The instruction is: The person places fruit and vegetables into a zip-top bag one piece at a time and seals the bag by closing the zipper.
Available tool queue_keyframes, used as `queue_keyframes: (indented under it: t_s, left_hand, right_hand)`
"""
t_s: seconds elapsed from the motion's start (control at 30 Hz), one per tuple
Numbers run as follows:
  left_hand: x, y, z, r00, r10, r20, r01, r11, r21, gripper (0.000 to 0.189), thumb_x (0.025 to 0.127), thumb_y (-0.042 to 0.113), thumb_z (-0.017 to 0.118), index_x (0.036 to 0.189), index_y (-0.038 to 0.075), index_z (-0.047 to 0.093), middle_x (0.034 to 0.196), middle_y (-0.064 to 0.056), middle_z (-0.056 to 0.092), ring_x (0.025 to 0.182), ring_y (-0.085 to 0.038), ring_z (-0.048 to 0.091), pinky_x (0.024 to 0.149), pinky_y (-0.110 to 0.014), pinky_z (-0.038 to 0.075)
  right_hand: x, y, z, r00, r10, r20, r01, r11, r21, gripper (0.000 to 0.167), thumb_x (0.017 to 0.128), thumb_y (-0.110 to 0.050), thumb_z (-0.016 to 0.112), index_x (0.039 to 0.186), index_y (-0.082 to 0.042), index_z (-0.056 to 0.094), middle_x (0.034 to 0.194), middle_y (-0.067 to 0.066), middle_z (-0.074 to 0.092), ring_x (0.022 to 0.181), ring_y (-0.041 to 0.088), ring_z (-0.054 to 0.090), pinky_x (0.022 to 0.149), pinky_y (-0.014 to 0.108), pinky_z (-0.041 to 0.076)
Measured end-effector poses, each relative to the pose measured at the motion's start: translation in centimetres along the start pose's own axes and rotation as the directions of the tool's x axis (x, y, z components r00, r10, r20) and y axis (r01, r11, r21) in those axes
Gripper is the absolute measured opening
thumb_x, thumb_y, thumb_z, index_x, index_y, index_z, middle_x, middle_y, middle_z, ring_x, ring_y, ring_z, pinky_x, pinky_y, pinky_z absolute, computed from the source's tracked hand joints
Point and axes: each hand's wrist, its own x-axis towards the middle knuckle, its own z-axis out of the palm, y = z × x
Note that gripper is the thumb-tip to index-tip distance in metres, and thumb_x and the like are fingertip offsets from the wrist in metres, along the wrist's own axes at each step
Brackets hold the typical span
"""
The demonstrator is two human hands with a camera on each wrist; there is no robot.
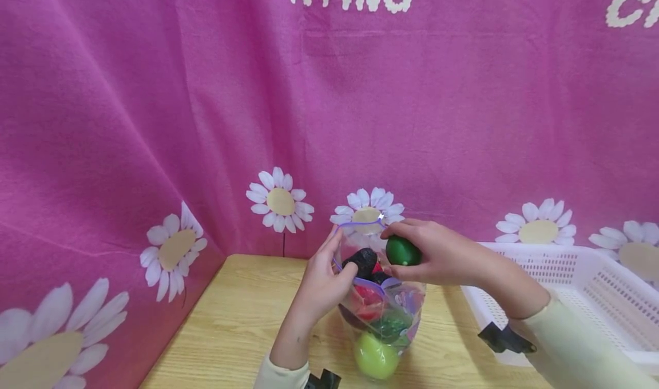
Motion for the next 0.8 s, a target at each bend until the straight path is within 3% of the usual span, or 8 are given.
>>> queue_keyframes:
  t_s: [0.23, 0.37, 0.47, 0.6, 0.7, 0.77, 0.8]
  left_hand:
    - [-0.07, 0.01, 0.01, 1.000, -0.001, 0.003, 0.001, 1.000, -0.004, 0.069, 0.091, 0.006, 0.056, 0.155, -0.004, 0.034, 0.167, -0.010, 0.024, 0.147, -0.028, 0.032, 0.103, -0.042, 0.049]
    - [-0.02, 0.14, 0.01, 1.000, -0.009, 0.005, 0.009, 1.000, -0.001, 0.068, 0.091, 0.006, 0.056, 0.155, -0.004, 0.034, 0.167, -0.008, 0.024, 0.141, -0.026, 0.040, 0.073, -0.026, 0.054]
    - [0.02, 0.15, 0.00, 1.000, -0.017, 0.007, 0.017, 1.000, -0.006, 0.069, 0.091, 0.006, 0.055, 0.155, -0.004, 0.033, 0.167, -0.007, 0.024, 0.133, -0.027, 0.044, 0.052, -0.023, 0.040]
    - [0.03, 0.10, -0.03, 1.000, -0.017, 0.004, 0.017, 1.000, 0.003, 0.069, 0.091, 0.007, 0.056, 0.155, -0.003, 0.034, 0.167, -0.007, 0.024, 0.138, -0.026, 0.041, 0.062, -0.021, 0.046]
    - [0.04, 0.13, -0.08, 1.000, -0.027, 0.005, 0.027, 1.000, 0.005, 0.069, 0.091, 0.007, 0.056, 0.156, -0.003, 0.033, 0.167, -0.006, 0.023, 0.139, -0.026, 0.041, 0.062, -0.021, 0.046]
    - [0.05, 0.15, -0.12, 0.999, -0.039, 0.009, 0.039, 0.999, 0.000, 0.069, 0.092, 0.007, 0.056, 0.156, -0.002, 0.033, 0.168, -0.005, 0.023, 0.134, -0.024, 0.043, 0.054, -0.022, 0.041]
    - [0.06, 0.16, -0.14, 0.999, -0.045, 0.011, 0.045, 0.999, -0.003, 0.069, 0.092, 0.007, 0.056, 0.157, -0.001, 0.033, 0.168, -0.004, 0.022, 0.124, -0.025, 0.051, 0.051, -0.022, 0.039]
  right_hand:
    - [-0.35, -0.34, 0.03, 0.999, 0.038, 0.001, -0.038, 0.999, -0.023, 0.048, 0.085, -0.032, 0.078, 0.125, -0.010, 0.064, 0.113, 0.009, 0.064, 0.080, 0.010, 0.059, 0.062, 0.022, 0.051]
    - [-0.44, -0.32, 0.05, 0.999, 0.031, -0.008, -0.032, 0.999, -0.030, 0.047, 0.086, -0.031, 0.078, 0.125, -0.010, 0.064, 0.113, 0.009, 0.064, 0.080, 0.010, 0.059, 0.061, 0.022, 0.051]
    - [-0.51, -0.25, 0.08, 1.000, 0.025, -0.017, -0.025, 0.999, -0.037, 0.046, 0.085, -0.029, 0.078, 0.124, -0.010, 0.064, 0.113, 0.009, 0.064, 0.080, 0.010, 0.058, 0.061, 0.022, 0.051]
    - [-0.57, -0.22, 0.12, 0.999, 0.019, -0.033, -0.021, 0.999, -0.042, 0.045, 0.084, -0.027, 0.078, 0.124, -0.010, 0.065, 0.112, 0.008, 0.064, 0.081, 0.010, 0.058, 0.062, 0.022, 0.051]
    - [-0.60, -0.24, 0.18, 0.999, 0.010, -0.047, -0.013, 0.999, -0.050, 0.043, 0.084, -0.026, 0.079, 0.122, -0.011, 0.065, 0.111, 0.006, 0.063, 0.081, 0.010, 0.058, 0.062, 0.024, 0.052]
    - [-0.58, -0.25, 0.24, 0.998, -0.007, -0.064, 0.003, 0.998, -0.063, 0.040, 0.085, -0.023, 0.079, 0.120, -0.011, 0.066, 0.111, 0.004, 0.064, 0.084, 0.012, 0.061, 0.067, 0.029, 0.056]
    - [-0.57, -0.25, 0.27, 0.997, -0.016, -0.076, 0.011, 0.997, -0.072, 0.038, 0.085, -0.021, 0.078, 0.119, -0.011, 0.066, 0.111, 0.003, 0.064, 0.085, 0.013, 0.062, 0.070, 0.032, 0.057]
